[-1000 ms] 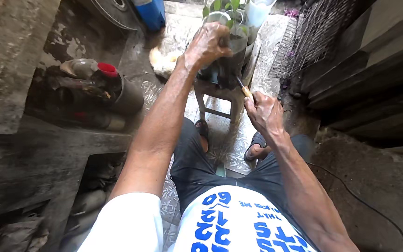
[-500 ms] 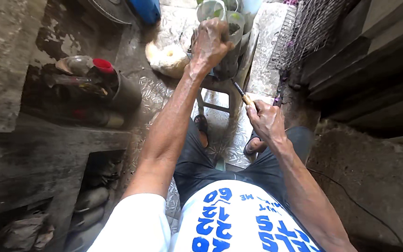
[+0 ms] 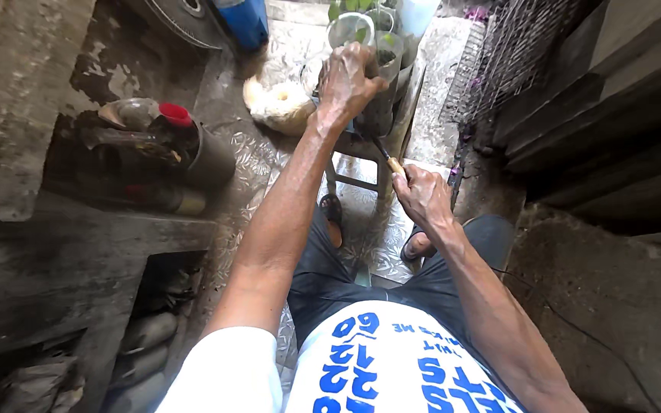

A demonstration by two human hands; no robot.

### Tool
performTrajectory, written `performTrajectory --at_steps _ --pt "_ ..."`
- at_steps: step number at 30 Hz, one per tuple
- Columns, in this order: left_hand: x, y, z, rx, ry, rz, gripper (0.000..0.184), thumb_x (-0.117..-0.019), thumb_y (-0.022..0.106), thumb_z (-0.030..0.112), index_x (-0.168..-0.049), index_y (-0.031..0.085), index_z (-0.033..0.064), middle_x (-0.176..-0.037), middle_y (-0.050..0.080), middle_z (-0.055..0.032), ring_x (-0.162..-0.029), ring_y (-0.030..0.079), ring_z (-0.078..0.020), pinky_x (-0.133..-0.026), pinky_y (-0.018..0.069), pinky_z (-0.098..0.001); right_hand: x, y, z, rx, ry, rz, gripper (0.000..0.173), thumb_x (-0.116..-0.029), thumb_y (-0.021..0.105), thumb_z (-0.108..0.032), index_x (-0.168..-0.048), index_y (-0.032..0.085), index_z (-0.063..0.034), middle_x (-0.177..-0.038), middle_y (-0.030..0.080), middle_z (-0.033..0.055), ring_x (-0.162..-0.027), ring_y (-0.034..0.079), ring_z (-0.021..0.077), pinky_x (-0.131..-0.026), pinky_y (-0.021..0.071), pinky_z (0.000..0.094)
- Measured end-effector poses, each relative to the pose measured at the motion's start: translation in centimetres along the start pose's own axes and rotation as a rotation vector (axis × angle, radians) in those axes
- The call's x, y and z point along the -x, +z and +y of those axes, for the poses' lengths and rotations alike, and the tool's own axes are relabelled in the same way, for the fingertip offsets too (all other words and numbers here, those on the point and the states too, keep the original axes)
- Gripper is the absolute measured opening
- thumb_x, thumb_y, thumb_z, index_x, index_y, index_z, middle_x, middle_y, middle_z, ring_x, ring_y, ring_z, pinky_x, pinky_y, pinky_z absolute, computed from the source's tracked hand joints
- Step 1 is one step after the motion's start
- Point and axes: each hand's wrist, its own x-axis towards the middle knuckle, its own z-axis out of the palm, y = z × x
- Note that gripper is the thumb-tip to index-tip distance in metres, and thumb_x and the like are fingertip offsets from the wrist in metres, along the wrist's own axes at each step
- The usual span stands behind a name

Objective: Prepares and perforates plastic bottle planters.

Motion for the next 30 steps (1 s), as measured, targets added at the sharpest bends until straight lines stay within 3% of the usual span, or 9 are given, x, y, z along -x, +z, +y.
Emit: performTrajectory --at_steps 1,4,8,14,20,25,30 --pt "0.1 0.1 0.0 -0.009 0.026 0.009 0.033 -0.0896 0.073 0.04 -0.102 0.074 0.009 -0.108 0.071 -0.011 -0.106 0.067 -0.0274 -0.096 0.0511 -0.0499 0.6 0.1 0.3 -0.027 -0.033 0.026 0.042 -0.106 0.044 -0.04 -0.093 0.066 -0.0076 -0.072 0.063 0.0157 -0.067 0.066 0.0376 -0.054 0.0471 0.0569" --pt "0.7 0.6 0.1 -0.036 0.077 0.031 0.036 -0.0881 0.077 0.036 -0.108 0.073 0.0061 -0.114 0.068 -0.0155 -0.108 0.066 -0.0319 -0.096 0.0535 -0.0516 1.7 -0.5 1.5 -0.092 -0.017 0.029 0.041 -0.1075 0.046 -0.042 -0.098 0.069 -0.0094 -0.07 0.062 0.0125 -0.062 0.063 0.0333 -0.053 0.0481 0.0557" --pt "1.2 1.0 -0.4 -0.045 0.067 0.071 0.037 -0.0848 0.081 0.03 -0.111 0.07 0.0058 -0.113 0.068 -0.0163 -0.103 0.068 -0.0345 -0.089 0.0564 -0.055 2.1 -1.5 3.5 -0.163 0.058 0.047 0.042 -0.1059 0.046 -0.042 -0.108 0.073 -0.0095 -0.074 0.066 0.0118 -0.068 0.064 0.0302 -0.064 0.0501 0.0554" --pt "2.5 3.1 -2.5 0.135 0.239 0.266 0.029 -0.0841 0.084 0.023 -0.086 0.068 -0.0004 -0.089 0.067 -0.014 -0.082 0.068 -0.0285 -0.077 0.0571 -0.0479 2.8 -3.4 6.9 -0.295 0.174 0.138 0.038 -0.1066 0.049 -0.035 -0.111 0.073 -0.0062 -0.077 0.065 0.0105 -0.066 0.061 0.0219 -0.065 0.0497 0.0468" --pt "4.0 3.8 -2.5 0.173 0.249 0.409 0.026 -0.0826 0.084 0.014 -0.08 0.066 -0.004 -0.081 0.065 -0.0168 -0.076 0.066 -0.027 -0.074 0.0561 -0.0402 2.2 -4.5 9.7 -0.415 0.253 0.187 0.034 -0.1074 0.05 -0.032 -0.11 0.073 -0.006 -0.068 0.055 0.0029 -0.056 0.048 0.0126 -0.057 0.0439 0.0374" --pt "6.0 1.9 -1.5 0.137 0.264 0.419 0.028 -0.0832 0.085 0.016 -0.077 0.065 -0.0021 -0.08 0.063 -0.0143 -0.07 0.064 -0.0227 -0.067 0.0547 -0.0361 1.4 -4.9 10.6 -0.447 0.268 0.201 0.034 -0.1081 0.05 -0.032 -0.113 0.072 -0.0059 -0.072 0.056 0.0024 -0.059 0.048 0.0095 -0.059 0.044 0.0333" --pt "8.6 -1.2 -1.3 0.136 0.291 0.296 0.026 -0.0831 0.085 0.016 -0.077 0.066 -0.0001 -0.08 0.065 -0.012 -0.069 0.064 -0.0188 -0.065 0.0557 -0.0329 0.5 -6.0 12.4 -0.377 0.237 0.19 0.04 -0.1081 0.05 -0.033 -0.12 0.069 0.0002 -0.084 0.064 0.0142 -0.067 0.056 0.0202 -0.066 0.049 0.0449"
